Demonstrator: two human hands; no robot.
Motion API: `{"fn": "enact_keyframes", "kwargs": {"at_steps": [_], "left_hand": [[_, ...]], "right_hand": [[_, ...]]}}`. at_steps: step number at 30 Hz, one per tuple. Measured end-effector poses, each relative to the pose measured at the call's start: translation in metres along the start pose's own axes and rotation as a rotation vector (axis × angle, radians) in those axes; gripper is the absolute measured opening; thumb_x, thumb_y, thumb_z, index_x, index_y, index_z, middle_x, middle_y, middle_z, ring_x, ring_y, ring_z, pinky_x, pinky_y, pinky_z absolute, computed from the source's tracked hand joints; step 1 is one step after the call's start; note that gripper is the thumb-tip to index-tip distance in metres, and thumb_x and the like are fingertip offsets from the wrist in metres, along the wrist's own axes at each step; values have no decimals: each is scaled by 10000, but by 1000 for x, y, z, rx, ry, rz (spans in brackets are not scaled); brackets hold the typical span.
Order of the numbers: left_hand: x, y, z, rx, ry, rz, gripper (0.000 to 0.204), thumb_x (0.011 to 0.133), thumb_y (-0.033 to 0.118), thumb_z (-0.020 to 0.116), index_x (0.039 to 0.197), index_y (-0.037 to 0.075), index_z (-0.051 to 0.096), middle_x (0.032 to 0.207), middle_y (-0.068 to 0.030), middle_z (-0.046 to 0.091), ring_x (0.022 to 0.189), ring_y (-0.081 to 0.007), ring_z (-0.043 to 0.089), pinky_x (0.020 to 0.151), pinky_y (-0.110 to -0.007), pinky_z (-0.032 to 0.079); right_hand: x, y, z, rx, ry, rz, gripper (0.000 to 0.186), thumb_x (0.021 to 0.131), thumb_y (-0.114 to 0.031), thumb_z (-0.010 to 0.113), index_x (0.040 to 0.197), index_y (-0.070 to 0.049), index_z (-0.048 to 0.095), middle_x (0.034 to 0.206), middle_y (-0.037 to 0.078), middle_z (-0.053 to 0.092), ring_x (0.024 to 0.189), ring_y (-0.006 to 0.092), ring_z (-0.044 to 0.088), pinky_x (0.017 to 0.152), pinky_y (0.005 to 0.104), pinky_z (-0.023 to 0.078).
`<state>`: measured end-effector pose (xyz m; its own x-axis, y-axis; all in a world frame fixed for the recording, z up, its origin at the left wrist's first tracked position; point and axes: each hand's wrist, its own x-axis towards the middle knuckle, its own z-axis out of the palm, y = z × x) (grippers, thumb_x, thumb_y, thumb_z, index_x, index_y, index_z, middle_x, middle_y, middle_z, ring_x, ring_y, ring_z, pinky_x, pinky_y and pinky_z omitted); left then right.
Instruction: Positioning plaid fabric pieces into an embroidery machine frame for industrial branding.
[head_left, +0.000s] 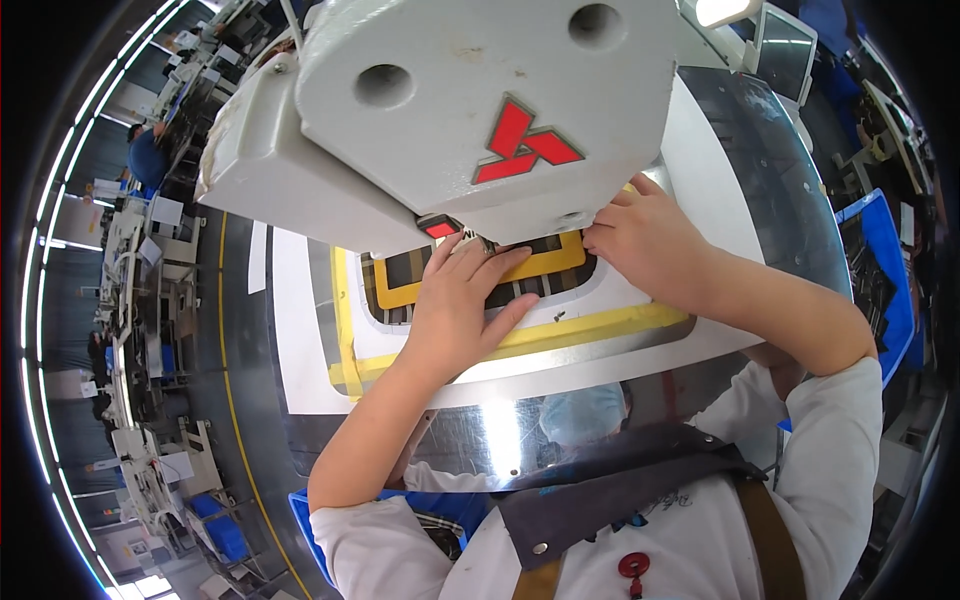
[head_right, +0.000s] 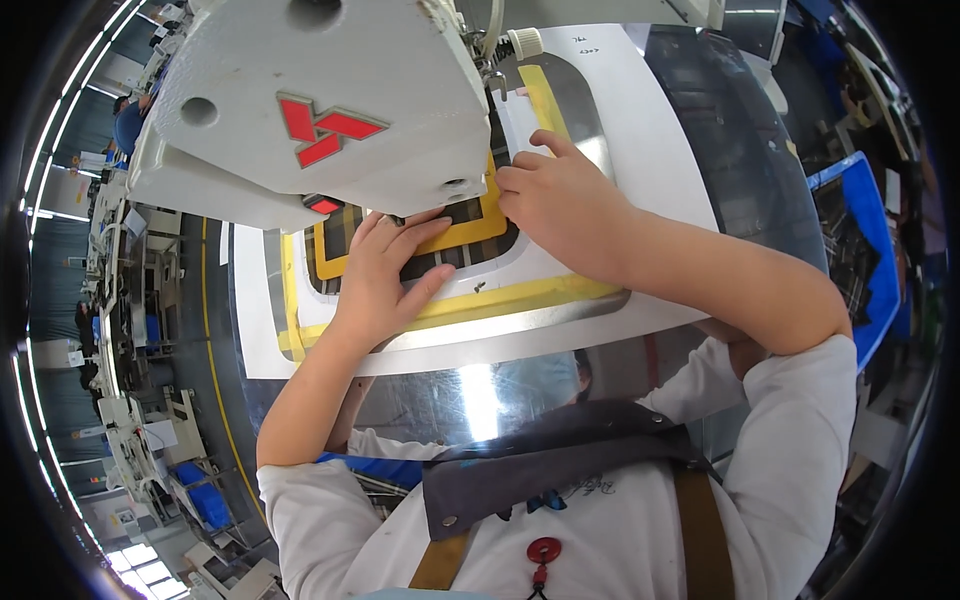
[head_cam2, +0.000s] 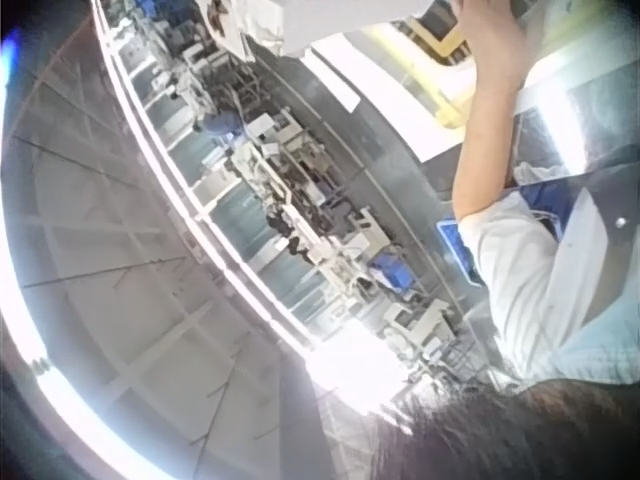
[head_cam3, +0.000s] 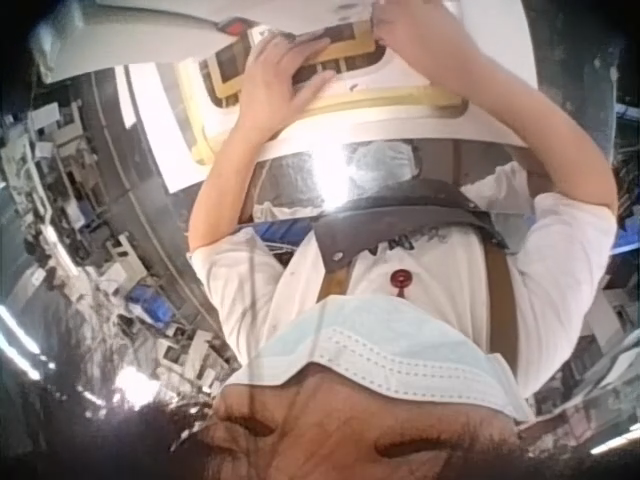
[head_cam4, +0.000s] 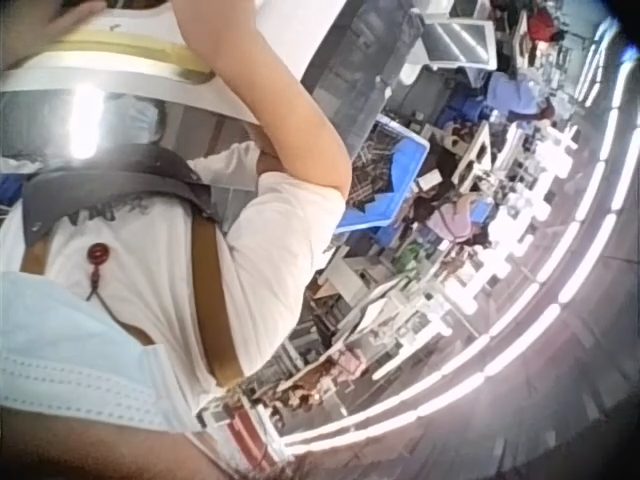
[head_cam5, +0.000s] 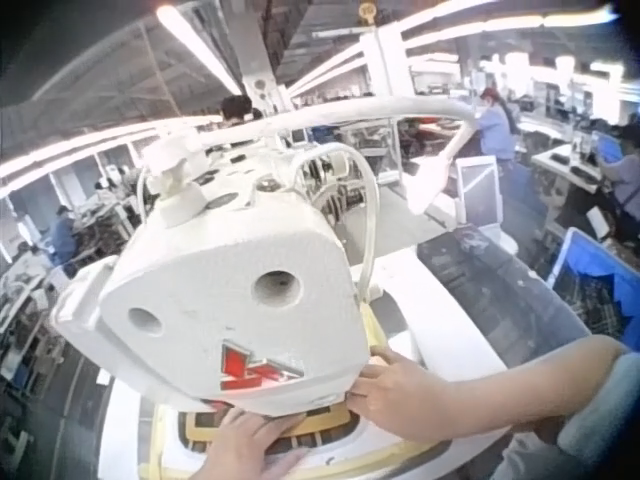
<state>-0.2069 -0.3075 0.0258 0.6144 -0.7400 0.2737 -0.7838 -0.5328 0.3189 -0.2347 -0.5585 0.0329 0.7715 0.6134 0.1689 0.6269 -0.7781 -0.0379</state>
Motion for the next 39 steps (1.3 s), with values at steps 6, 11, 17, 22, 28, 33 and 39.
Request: {"fn": "enact_keyframes", "kwargs": {"at_steps": [6,11,17,22,28,33,39], "left_hand": [[-5,0,4,20,95,48,329,805,247,679,1078,68,635,1158,-88,626,1063,-282,575,1012,-414,375],[-30,18,18,-17,185,100,267,819,239,673,1045,105,629,1136,-37,629,1088,-221,586,1024,-416,386],[-25,43,34,-77,202,187,186,845,254,659,963,118,608,1091,-27,621,1083,-207,584,1031,-417,384],[-25,49,42,-95,192,248,167,854,261,650,938,123,605,1033,-20,621,1057,-198,586,1047,-421,371],[-27,50,45,-126,184,296,157,851,259,651,907,119,608,997,-26,621,1025,-194,593,1046,-422,380],[-22,52,46,-142,149,292,153,842,250,659,902,119,607,985,-15,617,1002,-193,597,1042,-420,387],[-35,43,34,-55,77,298,220,819,225,686,1010,136,620,1104,-13,621,1092,-185,581,1044,-430,378]], "right_hand": [[9,-4,21,-23,219,-38,126,779,-79,595,891,-41,639,991,68,600,1015,215,561,1061,396,328],[-2,2,-7,207,129,153,246,678,-136,732,877,-69,605,951,87,608,1019,266,549,1019,409,355],[-33,23,-21,241,52,219,244,622,-25,730,814,-48,582,888,105,574,960,309,534,927,407,393],[-71,43,-21,317,72,308,269,629,52,698,823,-16,524,880,121,541,925,315,522,840,373,429],[-112,65,-12,355,132,526,223,674,95,668,817,-2,526,840,126,533,836,288,539,770,356,451],[-122,71,-11,283,178,465,199,692,110,611,806,-4,494,814,127,511,784,281,528,729,338,444],[-123,52,-15,660,81,640,156,657,22,600,772,-1,497,729,99,535,673,181,536,632,294,444]]}}
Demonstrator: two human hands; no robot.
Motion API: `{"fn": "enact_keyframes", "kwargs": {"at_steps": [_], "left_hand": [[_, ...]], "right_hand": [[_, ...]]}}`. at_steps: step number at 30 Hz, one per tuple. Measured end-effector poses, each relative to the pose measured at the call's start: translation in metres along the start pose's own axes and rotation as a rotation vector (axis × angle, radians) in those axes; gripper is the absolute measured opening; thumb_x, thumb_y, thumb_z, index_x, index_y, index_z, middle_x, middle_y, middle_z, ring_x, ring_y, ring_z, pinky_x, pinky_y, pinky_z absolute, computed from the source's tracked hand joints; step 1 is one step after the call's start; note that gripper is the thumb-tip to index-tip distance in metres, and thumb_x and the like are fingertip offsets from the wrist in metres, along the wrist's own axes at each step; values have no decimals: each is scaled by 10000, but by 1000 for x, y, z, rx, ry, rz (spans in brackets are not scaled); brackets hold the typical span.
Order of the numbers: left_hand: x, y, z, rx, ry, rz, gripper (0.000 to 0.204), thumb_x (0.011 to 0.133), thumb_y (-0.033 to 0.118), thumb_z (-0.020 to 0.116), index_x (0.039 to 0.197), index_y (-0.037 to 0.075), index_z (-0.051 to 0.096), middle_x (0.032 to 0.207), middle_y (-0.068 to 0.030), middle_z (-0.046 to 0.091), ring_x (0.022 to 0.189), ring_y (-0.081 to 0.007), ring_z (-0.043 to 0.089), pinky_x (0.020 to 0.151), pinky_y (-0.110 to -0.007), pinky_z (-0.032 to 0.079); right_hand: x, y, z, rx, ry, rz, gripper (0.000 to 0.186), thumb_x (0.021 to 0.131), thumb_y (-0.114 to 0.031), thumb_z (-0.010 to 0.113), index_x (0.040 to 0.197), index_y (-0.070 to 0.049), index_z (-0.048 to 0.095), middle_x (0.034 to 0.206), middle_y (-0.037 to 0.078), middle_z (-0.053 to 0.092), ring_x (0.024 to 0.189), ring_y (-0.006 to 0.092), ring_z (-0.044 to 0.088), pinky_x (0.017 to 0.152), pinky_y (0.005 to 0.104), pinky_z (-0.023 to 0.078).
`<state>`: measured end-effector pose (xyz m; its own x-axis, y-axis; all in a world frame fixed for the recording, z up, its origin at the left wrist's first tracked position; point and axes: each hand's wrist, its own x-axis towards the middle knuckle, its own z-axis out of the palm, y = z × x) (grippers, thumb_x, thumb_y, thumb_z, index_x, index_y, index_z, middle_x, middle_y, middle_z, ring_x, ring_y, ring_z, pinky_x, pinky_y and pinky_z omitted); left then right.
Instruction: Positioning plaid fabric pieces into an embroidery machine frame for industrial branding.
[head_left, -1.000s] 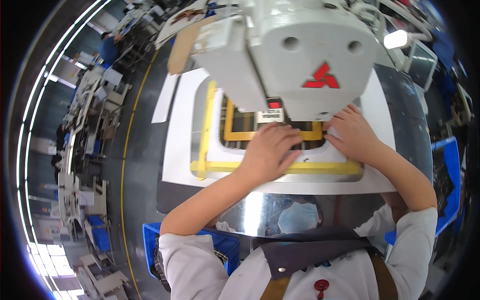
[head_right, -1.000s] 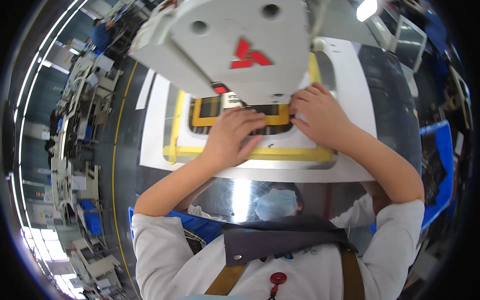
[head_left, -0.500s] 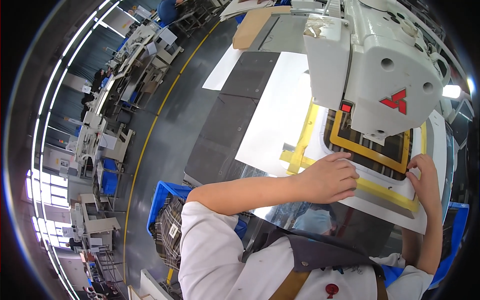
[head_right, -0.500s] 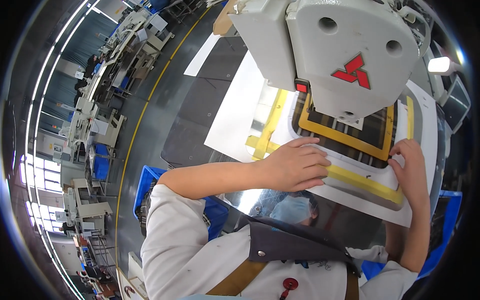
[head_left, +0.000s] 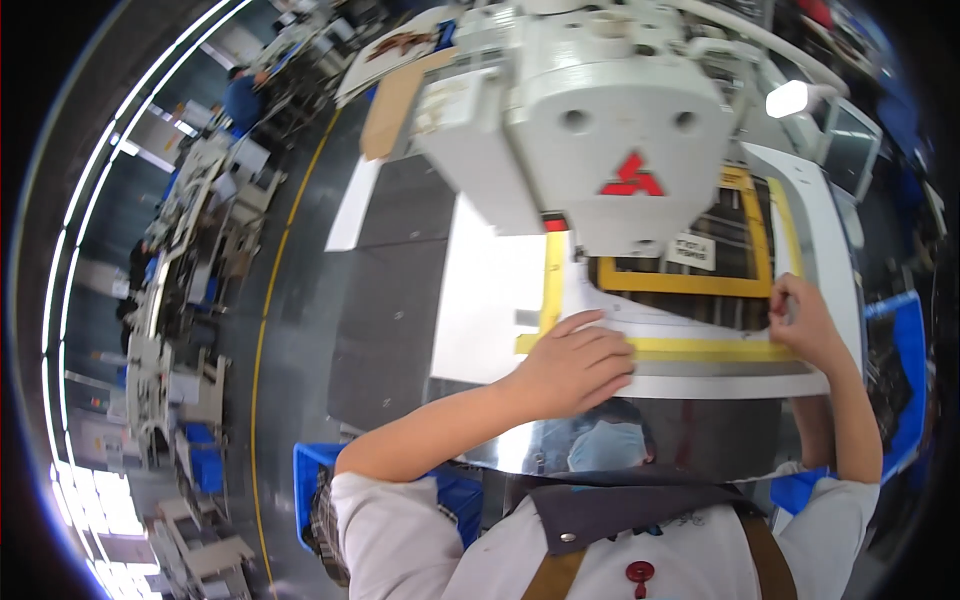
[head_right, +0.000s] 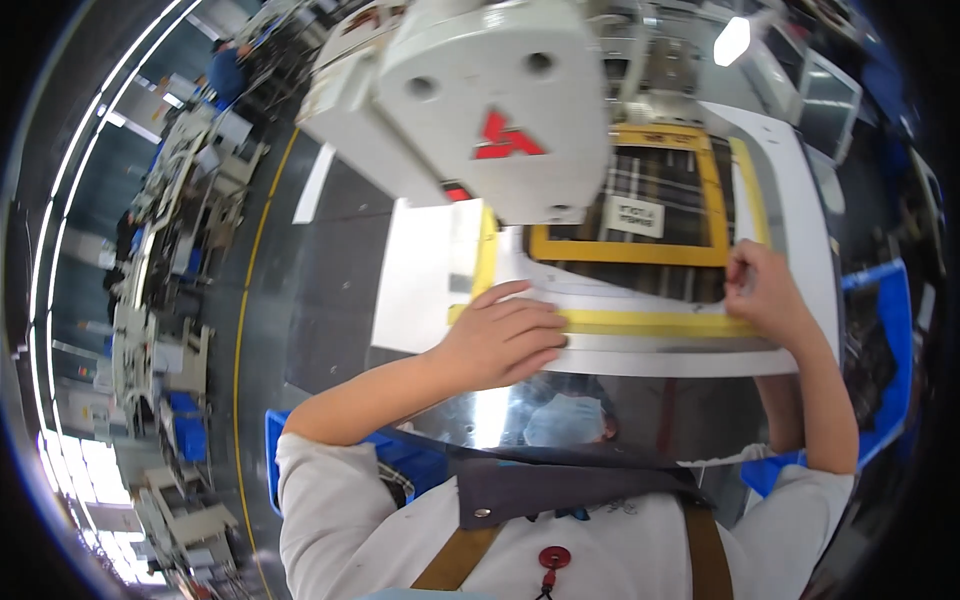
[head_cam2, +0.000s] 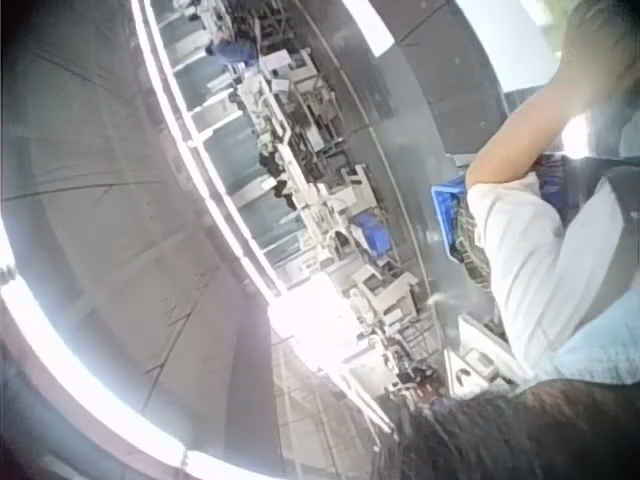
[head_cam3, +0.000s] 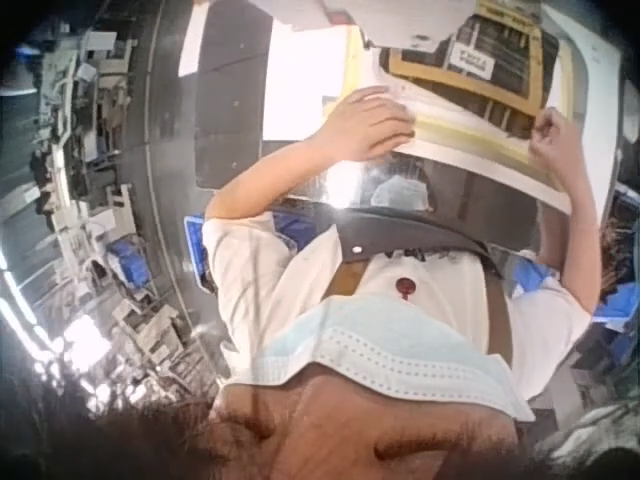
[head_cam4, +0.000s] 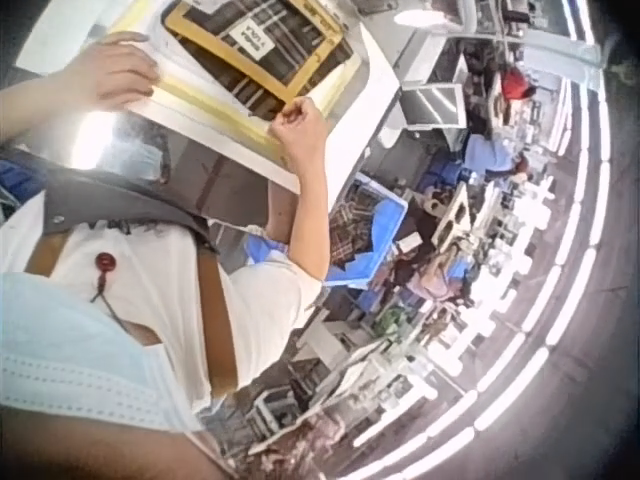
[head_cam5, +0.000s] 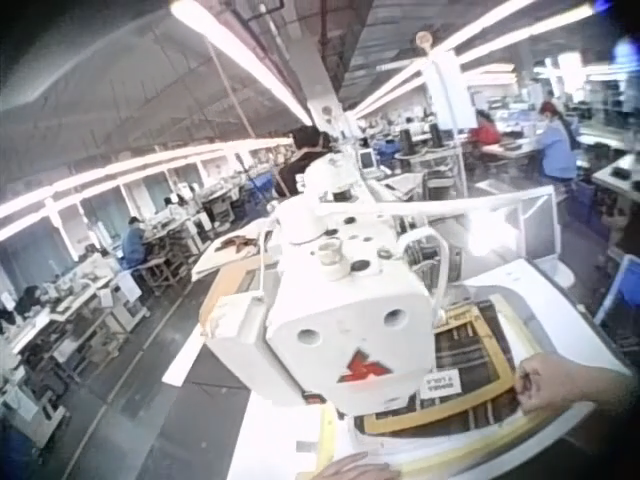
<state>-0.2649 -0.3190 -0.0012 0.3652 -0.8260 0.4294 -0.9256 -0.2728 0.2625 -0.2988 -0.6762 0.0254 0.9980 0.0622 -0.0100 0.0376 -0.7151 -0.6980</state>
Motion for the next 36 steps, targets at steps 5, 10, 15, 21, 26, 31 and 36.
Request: {"fn": "enact_keyframes", "kwargs": {"at_steps": [5,10,15,21,26,31,36], "left_hand": [[26,26,-18,-193,41,-21,432,767,205,708,1170,127,573,1297,-55,549,1239,-240,496,1061,-451,357],[38,44,-10,-367,-491,-17,363,774,89,605,1136,121,600,1186,-38,624,1092,-234,595,894,-375,477],[-62,22,-99,208,71,-537,461,649,-16,613,1081,136,663,1119,-43,675,1013,-260,641,835,-318,509],[-349,122,-119,1287,427,-1720,468,711,-18,561,1160,101,613,1208,-74,629,1100,-279,600,907,-381,480],[-427,188,-34,744,197,-2484,535,869,337,604,1325,84,485,1395,-133,474,1291,-335,419,1047,-488,331],[-273,109,-94,856,600,-1506,411,920,301,564,1232,33,554,1324,-157,528,1222,-337,478,1047,-430,334],[-60,49,-86,365,198,-569,257,829,170,631,1081,122,638,1155,-39,641,1156,-243,567,1072,-467,318]], "right_hand": [[-59,-64,4,657,-439,-57,192,683,56,634,817,-35,533,820,29,567,764,112,548,687,249,468],[-44,-92,14,750,-859,-338,179,742,38,688,873,-37,592,845,48,604,749,150,588,684,268,483],[-39,-45,5,836,-317,-116,238,711,-116,756,803,-62,544,774,38,546,720,144,519,770,286,433],[-20,-24,9,685,-399,-99,158,709,-57,624,797,-70,493,759,23,474,664,107,462,778,265,412],[0,-42,30,666,-456,-169,133,700,-9,543,793,-74,472,751,15,448,638,92,433,777,258,399],[-22,-41,26,666,-416,-123,128,699,-17,552,788,-67,475,740,16,442,632,101,427,732,244,400],[-52,-42,4,753,-310,22,158,787,-113,703,831,-33,574,831,20,571,788,97,537,720,230,431]]}}
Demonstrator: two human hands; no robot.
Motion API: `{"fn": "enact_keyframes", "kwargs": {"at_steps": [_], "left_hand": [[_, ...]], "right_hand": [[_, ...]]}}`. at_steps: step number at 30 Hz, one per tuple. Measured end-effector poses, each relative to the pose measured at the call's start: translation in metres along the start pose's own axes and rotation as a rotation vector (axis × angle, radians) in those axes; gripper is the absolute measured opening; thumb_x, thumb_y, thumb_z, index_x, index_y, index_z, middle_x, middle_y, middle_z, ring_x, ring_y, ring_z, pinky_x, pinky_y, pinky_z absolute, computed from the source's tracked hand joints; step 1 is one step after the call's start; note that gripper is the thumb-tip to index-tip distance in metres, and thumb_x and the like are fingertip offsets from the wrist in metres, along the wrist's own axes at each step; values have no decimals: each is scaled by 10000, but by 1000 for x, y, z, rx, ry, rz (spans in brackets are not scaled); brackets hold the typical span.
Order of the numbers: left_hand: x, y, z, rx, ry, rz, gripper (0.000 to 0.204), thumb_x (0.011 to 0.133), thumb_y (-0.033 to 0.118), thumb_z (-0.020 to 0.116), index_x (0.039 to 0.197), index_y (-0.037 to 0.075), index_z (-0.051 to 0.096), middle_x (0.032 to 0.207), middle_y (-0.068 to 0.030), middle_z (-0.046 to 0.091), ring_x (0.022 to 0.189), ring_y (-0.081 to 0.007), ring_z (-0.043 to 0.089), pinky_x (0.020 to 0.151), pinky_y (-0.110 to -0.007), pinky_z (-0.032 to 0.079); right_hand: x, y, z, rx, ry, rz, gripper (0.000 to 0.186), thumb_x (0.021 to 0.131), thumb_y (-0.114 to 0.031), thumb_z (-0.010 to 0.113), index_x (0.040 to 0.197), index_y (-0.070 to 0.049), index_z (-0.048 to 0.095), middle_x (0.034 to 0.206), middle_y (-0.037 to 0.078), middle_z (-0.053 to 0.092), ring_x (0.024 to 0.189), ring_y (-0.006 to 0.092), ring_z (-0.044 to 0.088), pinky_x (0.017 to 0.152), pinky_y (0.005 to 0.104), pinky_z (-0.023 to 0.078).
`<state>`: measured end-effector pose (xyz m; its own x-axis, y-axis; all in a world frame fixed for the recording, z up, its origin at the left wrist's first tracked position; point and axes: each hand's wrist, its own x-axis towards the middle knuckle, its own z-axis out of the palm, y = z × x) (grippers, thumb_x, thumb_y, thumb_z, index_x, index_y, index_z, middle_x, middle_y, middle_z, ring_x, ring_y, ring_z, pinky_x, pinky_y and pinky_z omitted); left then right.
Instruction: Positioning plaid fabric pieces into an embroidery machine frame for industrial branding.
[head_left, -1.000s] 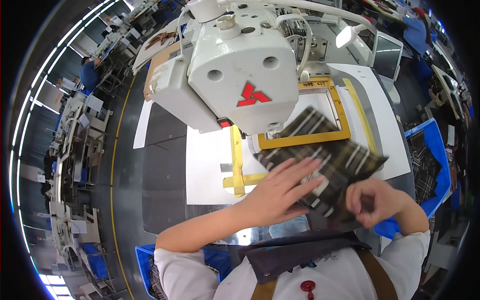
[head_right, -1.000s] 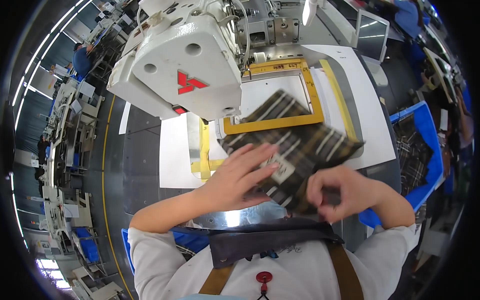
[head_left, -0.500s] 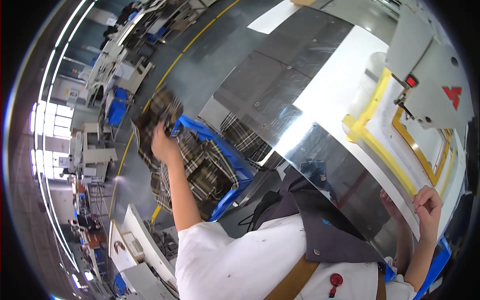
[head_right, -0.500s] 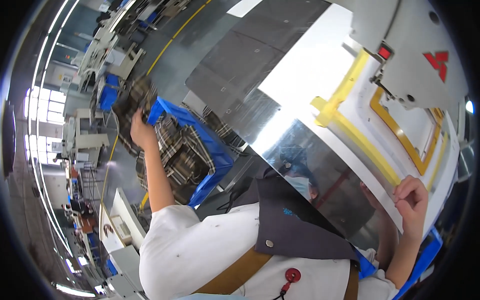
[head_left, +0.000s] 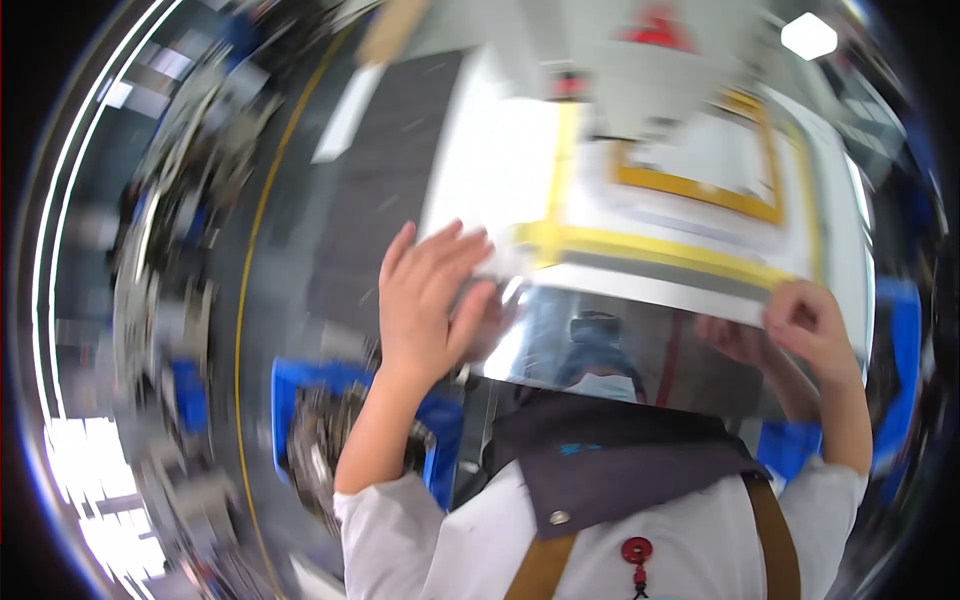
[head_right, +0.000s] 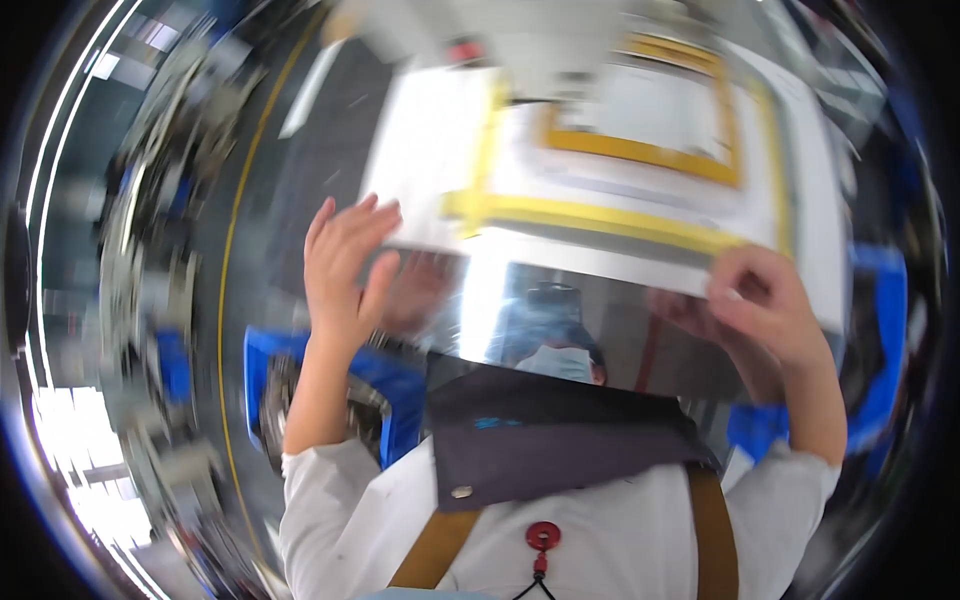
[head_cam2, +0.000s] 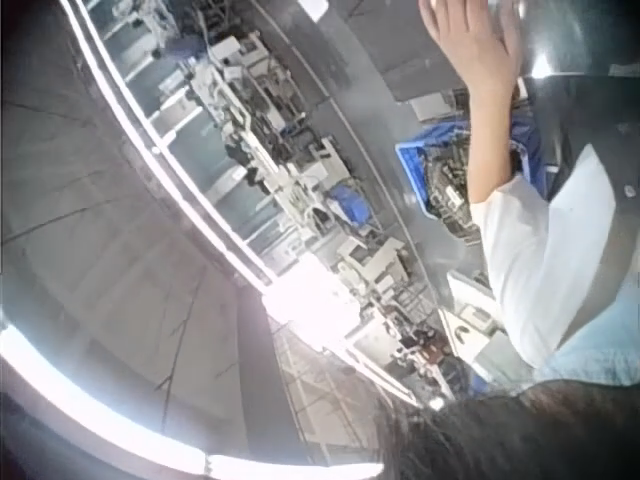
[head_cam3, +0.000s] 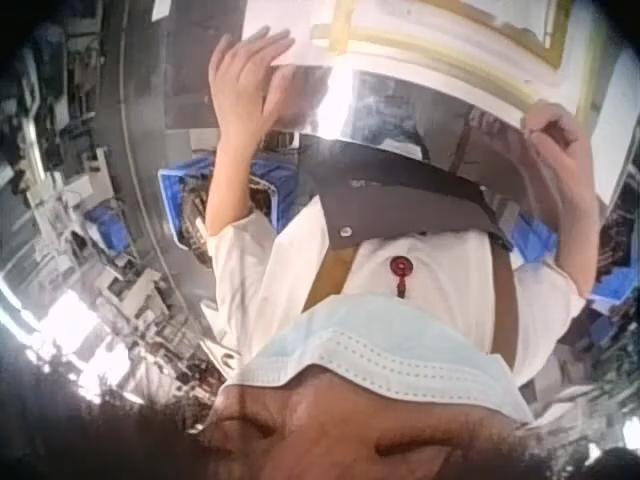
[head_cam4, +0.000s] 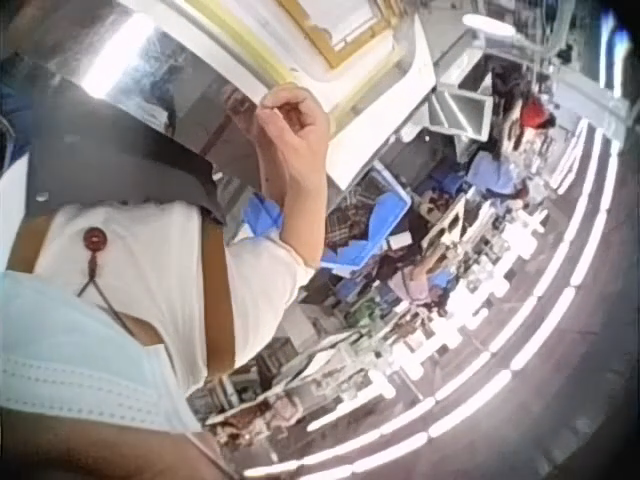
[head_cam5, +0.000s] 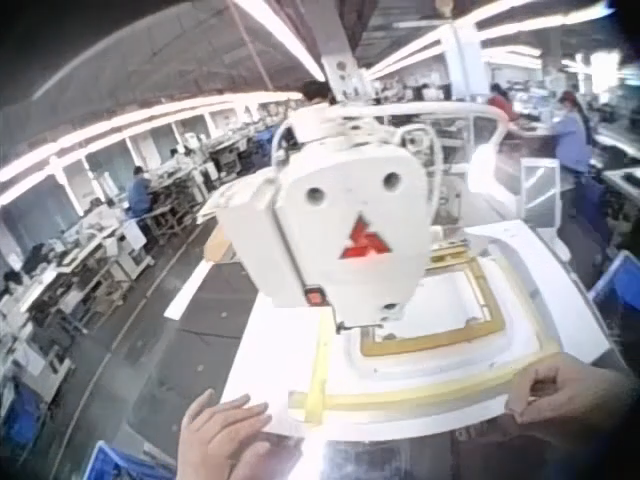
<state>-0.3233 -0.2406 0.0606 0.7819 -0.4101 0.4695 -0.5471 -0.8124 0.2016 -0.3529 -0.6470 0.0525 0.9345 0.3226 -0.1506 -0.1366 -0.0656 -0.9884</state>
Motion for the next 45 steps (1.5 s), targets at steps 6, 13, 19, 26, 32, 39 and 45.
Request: {"fn": "enact_keyframes", "kwargs": {"at_steps": [6,13,19,26,32,39,45], "left_hand": [[87,66,80,-175,-305,633,227,807,155,645,1034,139,648,1082,-7,665,1106,-218,595,1068,-481,320],[93,76,125,-304,-308,829,137,889,147,545,970,86,638,1037,-57,672,1052,-258,610,1054,-507,329],[92,67,124,-285,-258,710,152,923,142,510,948,52,630,983,-66,669,1012,-236,622,1037,-494,364],[90,71,123,-186,-191,769,127,914,127,529,931,51,630,964,-66,650,970,-228,622,1015,-496,389],[91,73,123,-191,-183,763,123,906,112,533,919,43,634,953,-74,649,962,-240,622,996,-494,405],[91,72,124,-237,-207,746,143,906,124,535,936,38,645,984,-80,655,967,-260,619,980,-488,415],[89,70,124,-230,-204,736,133,903,133,549,943,45,641,1000,-75,653,975,-273,611,957,-484,432]], "right_hand": [[-124,32,-80,41,817,-266,142,839,-118,645,946,-32,611,838,1,588,771,68,551,693,232,459],[-409,210,-108,-429,2179,485,303,853,-292,627,985,-24,681,833,87,694,770,183,650,719,322,504],[-412,314,-72,-597,1750,1059,250,757,-261,696,911,-64,701,815,127,688,741,278,668,690,385,516],[-390,372,-86,-384,1735,1079,338,683,-306,715,878,-30,703,817,169,692,776,314,674,720,417,521],[-410,334,-97,-266,1970,872,402,681,-290,698,956,3,684,834,175,692,809,308,679,743,401,525],[-397,281,-94,-623,1308,1310,364,730,-276,692,971,-3,679,922,181,687,846,326,668,754,422,528],[-352,302,-125,-1336,1270,949,215,767,-83,562,943,-101,682,884,65,672,958,243,612,831,398,468]]}}
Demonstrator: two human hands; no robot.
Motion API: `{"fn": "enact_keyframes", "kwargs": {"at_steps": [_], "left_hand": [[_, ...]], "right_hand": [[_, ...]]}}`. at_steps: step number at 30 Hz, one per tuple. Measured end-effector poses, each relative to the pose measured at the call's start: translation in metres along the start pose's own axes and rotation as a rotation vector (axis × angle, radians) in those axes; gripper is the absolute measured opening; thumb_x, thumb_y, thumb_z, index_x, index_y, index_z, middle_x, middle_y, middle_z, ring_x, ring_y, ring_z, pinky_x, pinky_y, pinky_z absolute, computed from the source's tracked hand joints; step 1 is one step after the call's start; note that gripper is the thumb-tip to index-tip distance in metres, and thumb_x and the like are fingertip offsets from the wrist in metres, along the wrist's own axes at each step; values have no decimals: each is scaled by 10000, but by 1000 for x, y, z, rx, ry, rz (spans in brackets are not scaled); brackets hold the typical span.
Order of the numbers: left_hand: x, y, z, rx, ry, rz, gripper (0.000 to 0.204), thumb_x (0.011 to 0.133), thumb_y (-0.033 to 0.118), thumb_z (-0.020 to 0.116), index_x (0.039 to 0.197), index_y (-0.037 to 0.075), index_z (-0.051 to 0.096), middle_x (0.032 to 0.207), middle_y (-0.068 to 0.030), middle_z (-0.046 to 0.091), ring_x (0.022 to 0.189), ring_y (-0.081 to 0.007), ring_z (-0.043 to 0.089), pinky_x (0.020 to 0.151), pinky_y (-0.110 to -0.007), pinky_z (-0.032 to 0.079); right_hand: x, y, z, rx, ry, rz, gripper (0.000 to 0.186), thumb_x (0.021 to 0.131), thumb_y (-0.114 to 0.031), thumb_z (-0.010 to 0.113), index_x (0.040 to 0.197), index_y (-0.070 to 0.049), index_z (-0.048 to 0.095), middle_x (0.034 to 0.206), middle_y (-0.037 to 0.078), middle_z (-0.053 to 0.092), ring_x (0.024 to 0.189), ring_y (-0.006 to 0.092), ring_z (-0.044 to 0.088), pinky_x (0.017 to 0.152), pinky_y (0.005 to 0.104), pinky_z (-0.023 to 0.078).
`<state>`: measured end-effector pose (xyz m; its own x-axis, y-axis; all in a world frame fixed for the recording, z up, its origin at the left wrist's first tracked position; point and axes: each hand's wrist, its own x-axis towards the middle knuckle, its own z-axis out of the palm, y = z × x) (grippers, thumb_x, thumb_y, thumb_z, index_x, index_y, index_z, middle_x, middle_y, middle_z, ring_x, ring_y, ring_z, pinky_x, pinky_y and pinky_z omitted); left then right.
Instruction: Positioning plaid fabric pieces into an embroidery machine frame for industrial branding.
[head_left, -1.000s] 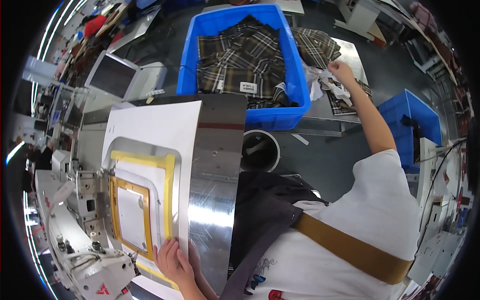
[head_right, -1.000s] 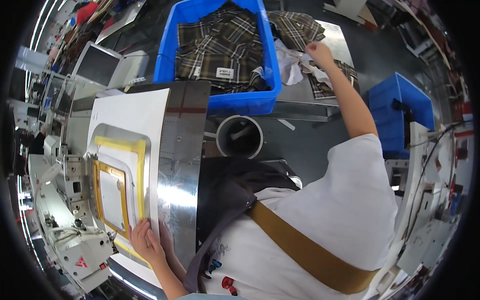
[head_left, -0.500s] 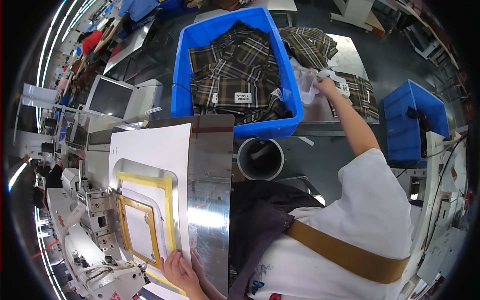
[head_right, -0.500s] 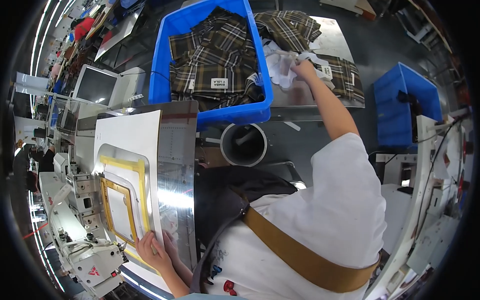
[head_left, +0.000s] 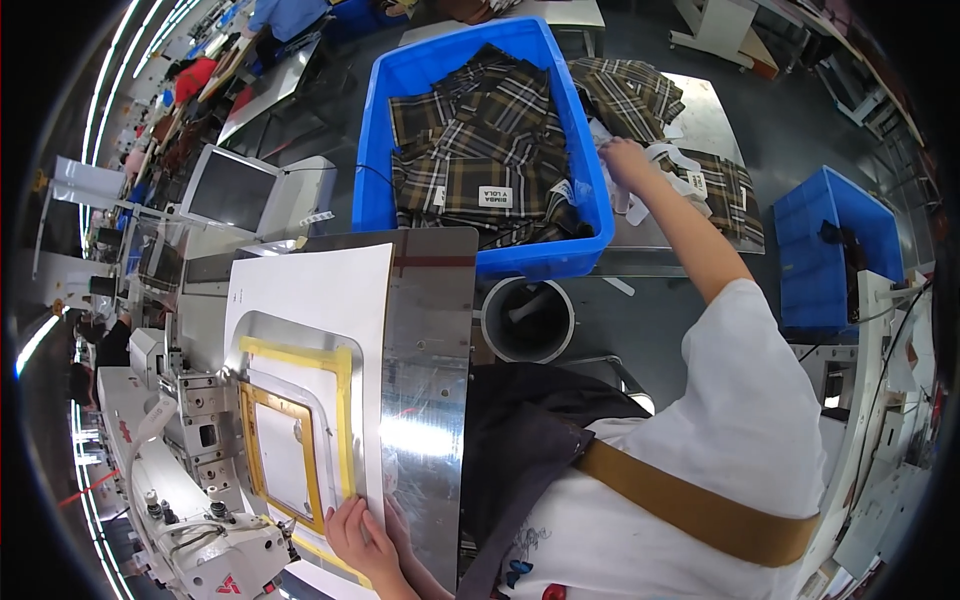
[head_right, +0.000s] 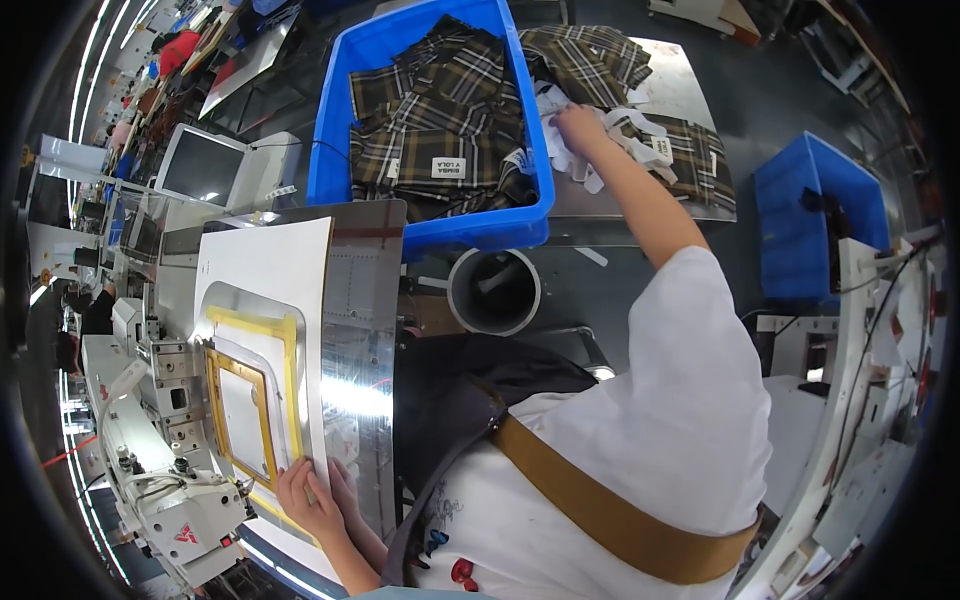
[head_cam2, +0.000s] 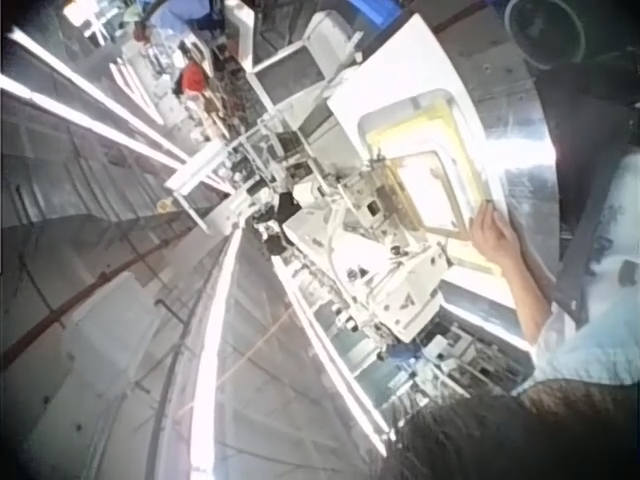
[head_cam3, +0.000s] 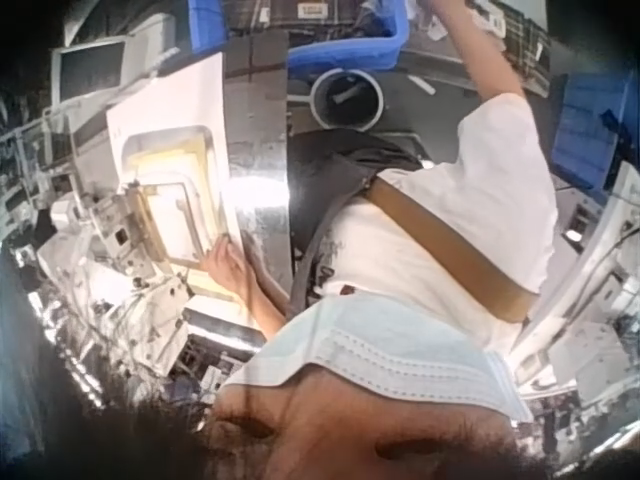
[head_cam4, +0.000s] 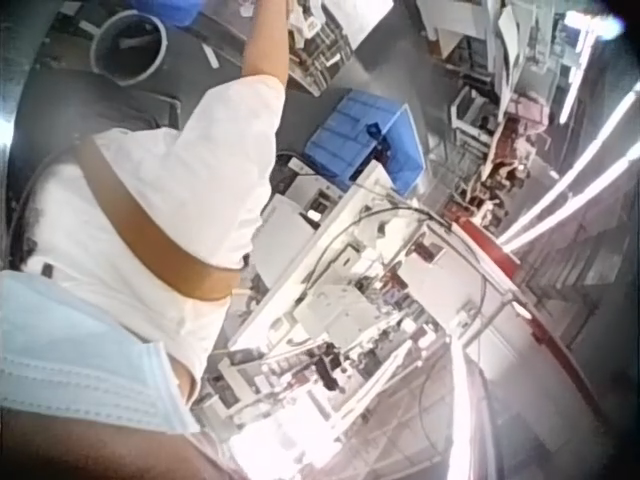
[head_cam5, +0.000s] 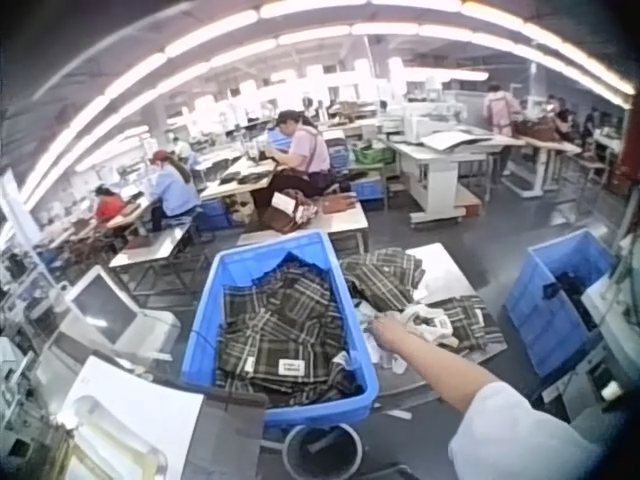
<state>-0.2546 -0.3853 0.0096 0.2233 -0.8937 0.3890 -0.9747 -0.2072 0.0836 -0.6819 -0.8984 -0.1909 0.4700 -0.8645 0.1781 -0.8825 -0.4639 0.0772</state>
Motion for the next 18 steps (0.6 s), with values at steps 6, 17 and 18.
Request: {"fn": "enact_keyframes", "kwargs": {"at_steps": [6,17,18], "left_hand": [[2,0,2,-30,-6,33,121,898,122,556,954,51,637,1014,-78,648,968,-270,606,940,-485,442],[5,4,1,-76,11,12,111,868,106,583,954,63,638,1014,-78,650,957,-283,600,914,-473,449],[5,5,0,-77,1,31,113,855,100,592,953,70,637,1016,-78,650,962,-287,600,911,-470,450]], "right_hand": [[15,20,31,-162,-77,-15,86,722,-128,617,756,-125,696,803,75,673,899,222,613,854,380,444],[54,5,-139,1199,585,373,206,817,-163,711,957,-13,692,807,38,682,723,82,609,651,232,467],[58,-12,-166,1269,606,295,210,817,-155,713,975,-19,691,809,26,676,728,74,604,653,220,464]]}}
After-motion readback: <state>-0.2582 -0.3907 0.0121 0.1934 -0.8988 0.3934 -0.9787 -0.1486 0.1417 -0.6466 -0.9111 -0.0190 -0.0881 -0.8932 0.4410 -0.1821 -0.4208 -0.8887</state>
